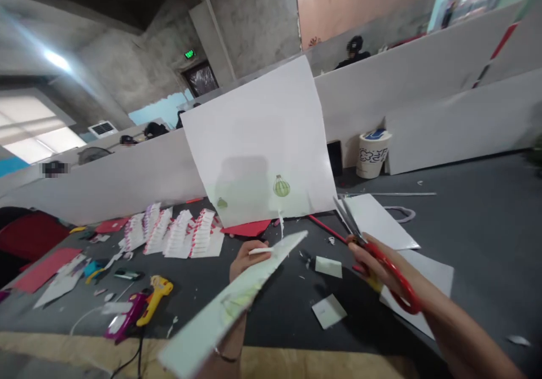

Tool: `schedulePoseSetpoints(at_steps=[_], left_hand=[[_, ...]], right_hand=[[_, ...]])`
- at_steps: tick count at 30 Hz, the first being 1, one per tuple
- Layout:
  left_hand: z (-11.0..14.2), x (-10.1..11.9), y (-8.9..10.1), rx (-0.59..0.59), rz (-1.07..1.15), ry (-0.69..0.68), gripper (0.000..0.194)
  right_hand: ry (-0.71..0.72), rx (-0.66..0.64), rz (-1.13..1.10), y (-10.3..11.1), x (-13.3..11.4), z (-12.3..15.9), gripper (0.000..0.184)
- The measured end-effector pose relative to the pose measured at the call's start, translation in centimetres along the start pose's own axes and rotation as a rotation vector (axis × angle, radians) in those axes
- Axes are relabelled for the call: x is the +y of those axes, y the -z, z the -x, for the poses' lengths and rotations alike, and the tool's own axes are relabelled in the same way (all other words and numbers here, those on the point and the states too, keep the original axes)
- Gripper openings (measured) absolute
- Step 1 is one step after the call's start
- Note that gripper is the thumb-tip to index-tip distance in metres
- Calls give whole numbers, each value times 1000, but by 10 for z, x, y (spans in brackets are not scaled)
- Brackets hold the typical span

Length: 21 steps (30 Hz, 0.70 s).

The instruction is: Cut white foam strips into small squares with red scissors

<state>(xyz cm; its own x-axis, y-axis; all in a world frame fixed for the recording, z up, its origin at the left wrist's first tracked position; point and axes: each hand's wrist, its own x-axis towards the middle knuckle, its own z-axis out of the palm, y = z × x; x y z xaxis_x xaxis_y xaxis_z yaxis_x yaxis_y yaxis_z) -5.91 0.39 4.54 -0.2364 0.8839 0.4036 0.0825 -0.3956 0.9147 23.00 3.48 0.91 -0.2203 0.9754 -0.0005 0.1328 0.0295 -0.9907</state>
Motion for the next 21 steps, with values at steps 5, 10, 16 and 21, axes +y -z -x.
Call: schedulePoseSetpoints(at_steps=[5,10,16,21], left_hand=[[6,-13,-11,-74,-331,-481,15],[9,-34,-10,-323,-656,-626,17],[4,-49,-2,-216,-881,-573,26],[9,-38,-15,-162,-787,-358,29]], right_hand=[[-105,-175,-538,-39,-11,7,53],[-146,-213,-543,-64,-13,16,54],[-63,-18,-335,-51,0,1,43],[12,156,-300,-36,6,-11,35]])
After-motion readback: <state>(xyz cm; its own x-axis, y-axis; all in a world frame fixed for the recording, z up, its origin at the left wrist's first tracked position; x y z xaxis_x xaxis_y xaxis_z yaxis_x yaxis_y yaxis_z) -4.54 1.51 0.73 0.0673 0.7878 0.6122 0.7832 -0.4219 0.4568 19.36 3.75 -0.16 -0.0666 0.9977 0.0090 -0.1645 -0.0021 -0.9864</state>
